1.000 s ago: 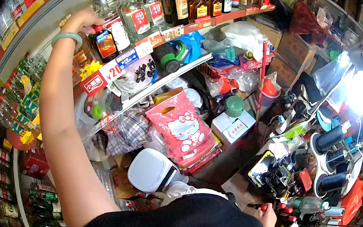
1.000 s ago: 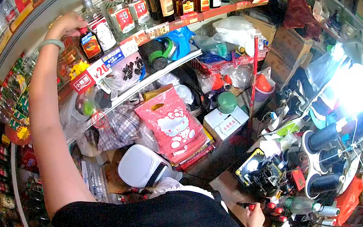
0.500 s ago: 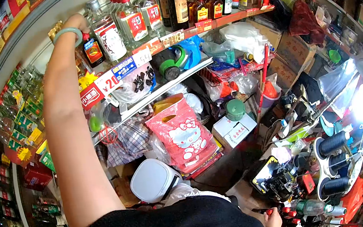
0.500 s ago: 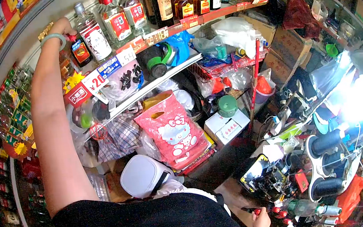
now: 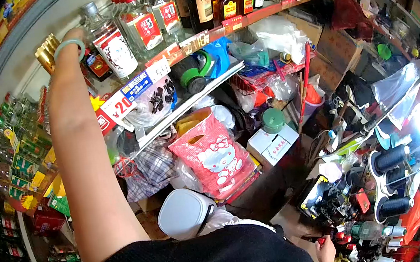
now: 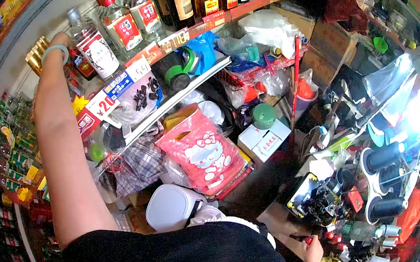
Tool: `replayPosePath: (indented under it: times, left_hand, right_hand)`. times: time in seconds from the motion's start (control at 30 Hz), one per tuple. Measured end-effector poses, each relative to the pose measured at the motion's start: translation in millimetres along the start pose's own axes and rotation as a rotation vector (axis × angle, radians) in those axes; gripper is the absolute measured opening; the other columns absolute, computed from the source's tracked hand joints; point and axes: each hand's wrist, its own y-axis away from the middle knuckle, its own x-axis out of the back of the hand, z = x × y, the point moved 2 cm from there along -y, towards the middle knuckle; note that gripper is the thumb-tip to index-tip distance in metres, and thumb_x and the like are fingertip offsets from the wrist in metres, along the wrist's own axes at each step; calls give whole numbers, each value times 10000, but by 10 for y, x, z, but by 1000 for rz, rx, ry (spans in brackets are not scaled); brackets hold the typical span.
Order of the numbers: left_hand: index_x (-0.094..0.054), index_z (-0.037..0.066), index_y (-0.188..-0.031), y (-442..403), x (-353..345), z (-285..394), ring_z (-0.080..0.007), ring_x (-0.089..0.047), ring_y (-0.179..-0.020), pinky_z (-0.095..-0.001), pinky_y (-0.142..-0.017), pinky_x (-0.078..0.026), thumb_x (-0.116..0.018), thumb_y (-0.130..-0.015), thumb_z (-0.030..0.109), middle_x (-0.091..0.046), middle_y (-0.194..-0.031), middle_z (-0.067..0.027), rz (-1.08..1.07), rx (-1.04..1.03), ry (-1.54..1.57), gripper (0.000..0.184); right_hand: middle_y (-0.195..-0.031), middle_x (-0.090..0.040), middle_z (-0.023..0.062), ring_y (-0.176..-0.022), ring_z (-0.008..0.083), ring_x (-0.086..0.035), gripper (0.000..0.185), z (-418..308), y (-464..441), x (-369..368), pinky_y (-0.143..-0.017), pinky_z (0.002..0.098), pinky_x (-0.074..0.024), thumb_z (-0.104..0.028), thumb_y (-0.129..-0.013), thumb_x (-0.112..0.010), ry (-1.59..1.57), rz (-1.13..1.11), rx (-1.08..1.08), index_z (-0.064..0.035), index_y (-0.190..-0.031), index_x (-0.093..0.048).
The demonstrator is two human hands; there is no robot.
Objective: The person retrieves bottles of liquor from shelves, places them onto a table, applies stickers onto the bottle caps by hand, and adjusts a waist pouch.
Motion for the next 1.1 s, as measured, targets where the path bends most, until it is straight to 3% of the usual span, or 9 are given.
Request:
replayPosePath:
  times: [0.23,0.3,0.43,0.53,0.63,0.73,0.87,0.93,1.1]
  left_hand:
    - [-660,-41,-814,-144,-5,59,-360,-598,-676,-489,-683,-464,-532,-780,120,-634,-854,-233,11,-173,-242,208]
    - [-662,-73,-759,-100,-15,69,-330,-628,-674,-492,-654,-474,-612,-799,132,-650,-788,-241,95,-125,-34,215]
    - [-620,-78,-735,-267,-53,16,-314,-585,-646,-491,-649,-442,-590,-820,203,-631,-781,-241,150,-229,-142,295]
    - [-637,-82,-800,-397,-107,-40,-315,-579,-664,-479,-651,-437,-593,-805,182,-641,-809,-235,198,-176,-88,268]
    - [-715,-17,-935,-398,-86,-69,-403,-669,-903,-482,-825,-489,-575,-755,147,-684,-1003,-245,156,-97,-17,281]
    - [-705,-39,-928,-118,-1,36,-410,-672,-935,-459,-839,-500,-547,-786,146,-681,-1036,-255,78,-178,-232,282]
    - [-700,-29,-1015,782,214,314,-410,-652,-1046,-449,-900,-498,-502,-847,161,-660,-1132,-269,243,-321,-424,322]
    - [-672,0,-1124,591,265,276,-414,-617,-1118,-468,-959,-476,-491,-876,198,-627,-1201,-267,348,-272,-363,365]
    - [-675,13,-1084,1485,442,405,-419,-624,-1073,-483,-919,-493,-420,-928,174,-641,-1160,-268,513,-498,-573,340]
  right_hand:
    - [-906,-660,197,-846,397,-647,350,-93,8,52,-736,453,-524,-184,-812,-735,-40,74,11,-51,-1076,-548]
    - [-893,-651,183,-847,389,-640,298,-91,-5,64,-730,444,-518,-131,-815,-724,-39,33,75,-51,-1046,-554]
    - [-871,-644,172,-838,380,-634,276,-167,28,135,-716,442,-509,-103,-811,-722,-58,44,62,-48,-1028,-559]
    - [-861,-641,173,-824,379,-629,278,-195,44,167,-706,447,-501,-109,-809,-725,-56,54,54,-45,-1021,-558]
    - [-851,-638,176,-814,384,-629,268,-271,31,262,-695,453,-499,-112,-807,-724,-59,30,68,-43,-1008,-561]
    - [-838,-642,191,-792,391,-637,228,-471,10,434,-671,463,-500,-132,-816,-713,-38,-38,179,-33,-945,-554]
    - [-816,-665,179,-761,380,-653,223,-844,-21,696,-663,444,-512,-153,-814,-721,-49,-92,255,-27,-929,-577]
    - [-823,-670,170,-757,374,-656,241,-1021,-12,841,-655,440,-513,-168,-810,-728,-75,-84,338,-33,-954,-588]
    - [-819,-674,170,-751,355,-665,255,-1435,-99,1140,-654,435,-521,-166,-801,-739,-59,-121,495,-37,-968,-595]
